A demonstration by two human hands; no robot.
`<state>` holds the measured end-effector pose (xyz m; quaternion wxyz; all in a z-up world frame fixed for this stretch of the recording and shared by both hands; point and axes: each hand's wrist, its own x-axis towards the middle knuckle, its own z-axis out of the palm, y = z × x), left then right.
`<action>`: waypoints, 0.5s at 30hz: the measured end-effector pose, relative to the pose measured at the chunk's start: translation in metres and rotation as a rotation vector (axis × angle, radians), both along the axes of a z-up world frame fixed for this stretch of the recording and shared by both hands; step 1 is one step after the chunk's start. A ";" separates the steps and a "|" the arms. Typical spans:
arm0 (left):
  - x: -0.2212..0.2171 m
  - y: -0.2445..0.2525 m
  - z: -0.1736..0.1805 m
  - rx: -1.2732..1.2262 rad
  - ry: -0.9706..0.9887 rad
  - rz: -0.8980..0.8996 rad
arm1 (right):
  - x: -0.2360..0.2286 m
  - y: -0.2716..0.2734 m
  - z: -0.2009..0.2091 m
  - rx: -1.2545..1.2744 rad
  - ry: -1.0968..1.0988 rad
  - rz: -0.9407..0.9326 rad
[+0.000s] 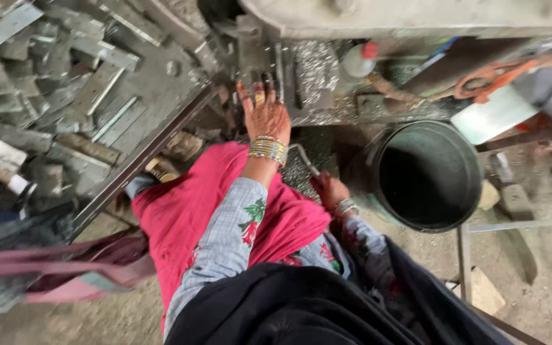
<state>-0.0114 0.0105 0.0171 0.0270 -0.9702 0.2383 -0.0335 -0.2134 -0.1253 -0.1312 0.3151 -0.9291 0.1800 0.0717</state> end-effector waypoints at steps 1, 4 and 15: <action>-0.005 0.006 -0.002 -0.011 -0.009 -0.016 | -0.004 0.002 -0.003 0.013 -0.037 -0.002; 0.006 -0.001 0.002 -0.013 0.022 -0.017 | 0.006 -0.013 0.017 0.007 -0.044 0.060; 0.027 -0.020 -0.015 -0.158 -0.072 0.026 | 0.002 -0.012 -0.012 0.017 -0.059 0.003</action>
